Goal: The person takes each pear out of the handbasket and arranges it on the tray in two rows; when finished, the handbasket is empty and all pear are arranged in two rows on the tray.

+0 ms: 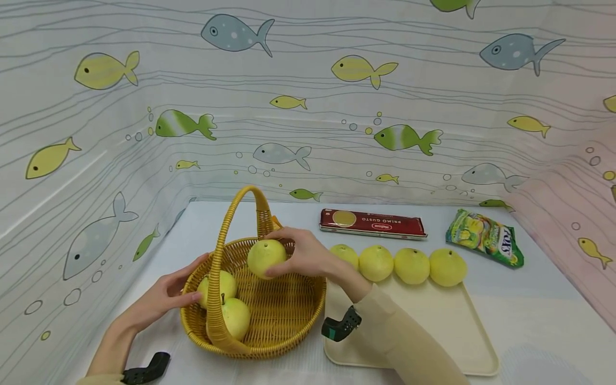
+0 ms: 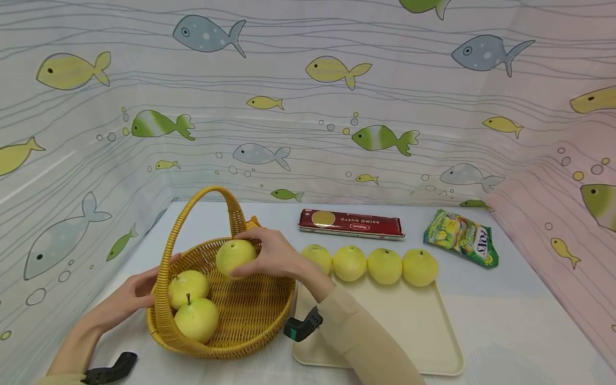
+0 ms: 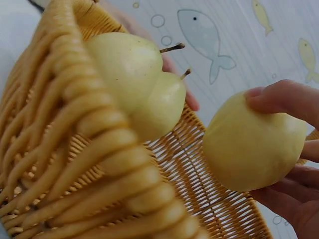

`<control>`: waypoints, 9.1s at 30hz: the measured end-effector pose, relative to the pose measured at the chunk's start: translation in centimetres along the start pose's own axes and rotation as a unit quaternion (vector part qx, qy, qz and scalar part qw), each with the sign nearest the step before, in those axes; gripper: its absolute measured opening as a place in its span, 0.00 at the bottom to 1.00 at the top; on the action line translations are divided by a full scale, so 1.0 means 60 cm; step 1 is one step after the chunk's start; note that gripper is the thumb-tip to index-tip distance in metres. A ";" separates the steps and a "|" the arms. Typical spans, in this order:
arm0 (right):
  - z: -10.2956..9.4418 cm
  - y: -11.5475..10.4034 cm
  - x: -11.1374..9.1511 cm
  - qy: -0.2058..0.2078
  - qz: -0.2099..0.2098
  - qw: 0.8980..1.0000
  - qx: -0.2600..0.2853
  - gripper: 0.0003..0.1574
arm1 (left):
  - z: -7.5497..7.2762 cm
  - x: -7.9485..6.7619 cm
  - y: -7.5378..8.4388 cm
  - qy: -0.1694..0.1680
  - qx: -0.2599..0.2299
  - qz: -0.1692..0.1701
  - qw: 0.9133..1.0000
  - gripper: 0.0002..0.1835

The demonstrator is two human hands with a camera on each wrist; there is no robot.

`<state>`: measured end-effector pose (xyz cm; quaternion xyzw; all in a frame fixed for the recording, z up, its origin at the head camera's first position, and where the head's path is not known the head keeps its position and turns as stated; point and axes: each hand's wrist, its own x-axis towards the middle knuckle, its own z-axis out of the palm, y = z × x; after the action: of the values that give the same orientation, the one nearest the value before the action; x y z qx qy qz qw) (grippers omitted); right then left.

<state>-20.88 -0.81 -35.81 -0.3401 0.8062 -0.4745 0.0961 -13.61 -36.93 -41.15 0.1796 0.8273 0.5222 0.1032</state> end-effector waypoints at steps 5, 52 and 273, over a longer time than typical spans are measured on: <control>-0.001 0.006 -0.013 0.003 -0.015 1.000 -0.003 0.39 | 0.000 0.000 0.002 -0.003 0.003 -0.003 1.000 0.40; -0.069 0.024 -0.152 0.093 -0.042 0.995 -0.001 0.41 | 0.001 -0.001 -0.001 0.006 0.018 -0.003 1.000 0.40; -0.095 0.016 -0.176 0.049 -0.031 0.998 0.009 0.35 | 0.001 0.000 -0.002 0.009 0.010 -0.002 1.000 0.41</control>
<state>-16.13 10.27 -35.36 -0.3404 0.7946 -0.5007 0.0451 -13.61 -36.95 -41.29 0.1739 0.8337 0.5154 0.0949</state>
